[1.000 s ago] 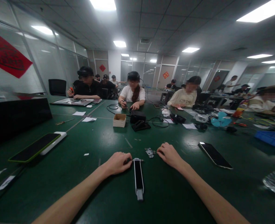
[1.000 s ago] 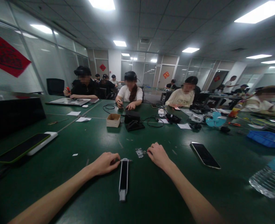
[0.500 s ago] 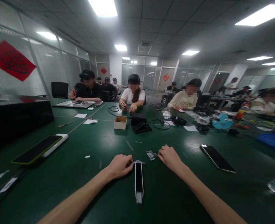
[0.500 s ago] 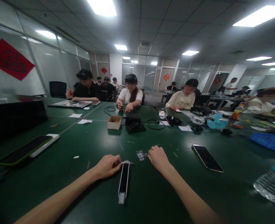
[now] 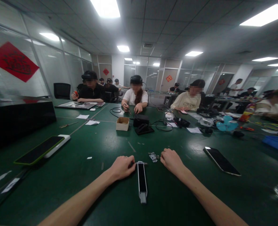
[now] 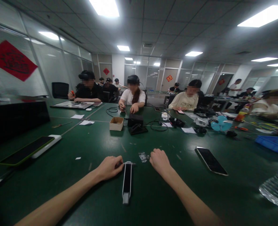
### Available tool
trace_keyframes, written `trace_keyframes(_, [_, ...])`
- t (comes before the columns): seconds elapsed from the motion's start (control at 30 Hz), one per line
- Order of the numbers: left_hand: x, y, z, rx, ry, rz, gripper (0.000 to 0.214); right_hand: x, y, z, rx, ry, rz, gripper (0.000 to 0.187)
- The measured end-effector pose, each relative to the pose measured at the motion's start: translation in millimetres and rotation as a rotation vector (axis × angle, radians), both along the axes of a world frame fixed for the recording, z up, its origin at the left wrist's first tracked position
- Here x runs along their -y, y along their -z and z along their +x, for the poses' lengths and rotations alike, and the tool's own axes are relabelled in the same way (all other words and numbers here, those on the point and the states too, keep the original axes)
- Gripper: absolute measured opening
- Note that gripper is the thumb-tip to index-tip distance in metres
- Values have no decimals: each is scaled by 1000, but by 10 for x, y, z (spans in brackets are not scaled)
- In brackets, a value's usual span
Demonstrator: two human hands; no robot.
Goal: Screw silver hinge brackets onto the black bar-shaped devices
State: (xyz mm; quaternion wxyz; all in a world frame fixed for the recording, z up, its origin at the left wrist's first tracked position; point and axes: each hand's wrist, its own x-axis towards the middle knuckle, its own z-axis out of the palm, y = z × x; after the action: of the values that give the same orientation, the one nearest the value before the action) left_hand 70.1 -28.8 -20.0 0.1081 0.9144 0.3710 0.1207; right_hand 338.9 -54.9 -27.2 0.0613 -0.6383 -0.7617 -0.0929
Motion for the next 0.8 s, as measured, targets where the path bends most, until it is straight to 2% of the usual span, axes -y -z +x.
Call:
trace_keyframes(0.3, [-3, -20, -18, 2, 8, 27, 18, 30, 28, 2, 19, -9, 83, 20])
trace_keyframes(0.5, [-1, -46, -36, 60, -19, 21, 21, 78, -31, -76, -42, -24, 167, 20])
trace_keyframes(0.67, [4, -40, -36, 112, -29, 41, 23, 148, -58, -201, -283, -148, 264, 17])
trace_keyframes(0.8, [42, -50, -33, 170, -7, 85, 22, 249, -99, -367, -623, -259, 209, 15])
